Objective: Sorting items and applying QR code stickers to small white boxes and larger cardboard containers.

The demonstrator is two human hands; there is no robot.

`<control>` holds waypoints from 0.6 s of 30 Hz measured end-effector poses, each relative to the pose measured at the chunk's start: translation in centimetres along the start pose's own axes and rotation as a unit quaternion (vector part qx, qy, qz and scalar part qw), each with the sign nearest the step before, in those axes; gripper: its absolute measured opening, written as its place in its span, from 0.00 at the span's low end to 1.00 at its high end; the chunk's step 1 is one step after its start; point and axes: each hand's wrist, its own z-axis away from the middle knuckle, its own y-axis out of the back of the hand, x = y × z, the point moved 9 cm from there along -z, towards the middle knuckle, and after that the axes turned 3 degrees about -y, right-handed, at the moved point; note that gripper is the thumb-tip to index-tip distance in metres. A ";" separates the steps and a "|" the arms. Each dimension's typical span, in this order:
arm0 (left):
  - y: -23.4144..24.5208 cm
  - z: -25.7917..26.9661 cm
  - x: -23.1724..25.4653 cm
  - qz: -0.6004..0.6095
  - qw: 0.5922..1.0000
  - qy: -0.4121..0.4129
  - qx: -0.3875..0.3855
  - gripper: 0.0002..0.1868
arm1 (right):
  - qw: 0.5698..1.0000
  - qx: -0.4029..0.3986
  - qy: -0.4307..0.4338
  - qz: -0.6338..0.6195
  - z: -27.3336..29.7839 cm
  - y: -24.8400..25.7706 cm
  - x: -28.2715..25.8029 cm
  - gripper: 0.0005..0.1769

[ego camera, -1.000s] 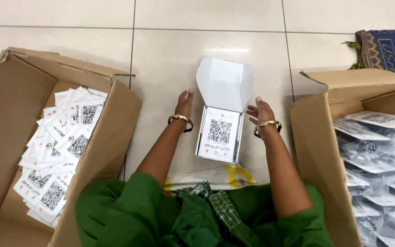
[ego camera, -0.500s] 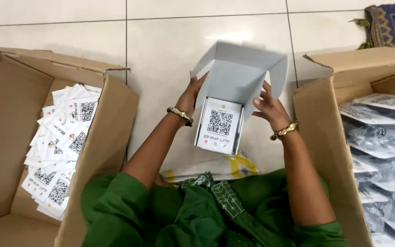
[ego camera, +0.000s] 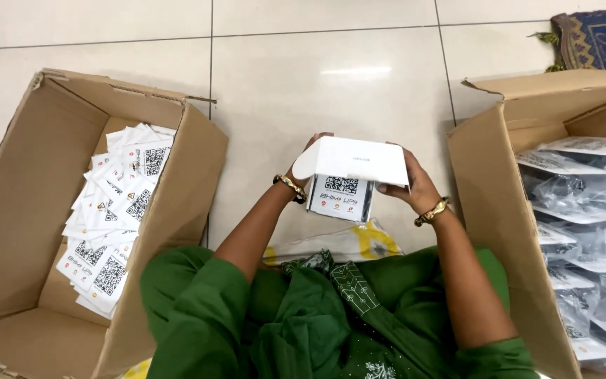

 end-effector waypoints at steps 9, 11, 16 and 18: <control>-1.6 5.6 3.4 -0.100 0.989 0.099 0.052 0.30 | 0.987 0.010 0.069 0.145 2.7 -2.4 -2.3 0.58; -2.4 7.3 6.2 -0.228 0.973 0.020 0.009 0.24 | 0.988 -0.007 0.042 0.145 3.3 -2.4 -1.0 0.56; -3.6 11.7 10.1 -0.686 0.697 0.187 -0.090 0.37 | 0.929 -0.055 -0.049 0.363 4.6 -3.6 1.1 0.57; -3.9 11.3 9.0 -0.834 0.528 0.071 -0.143 0.47 | 0.781 -0.109 -0.150 0.597 5.2 -4.1 1.6 0.61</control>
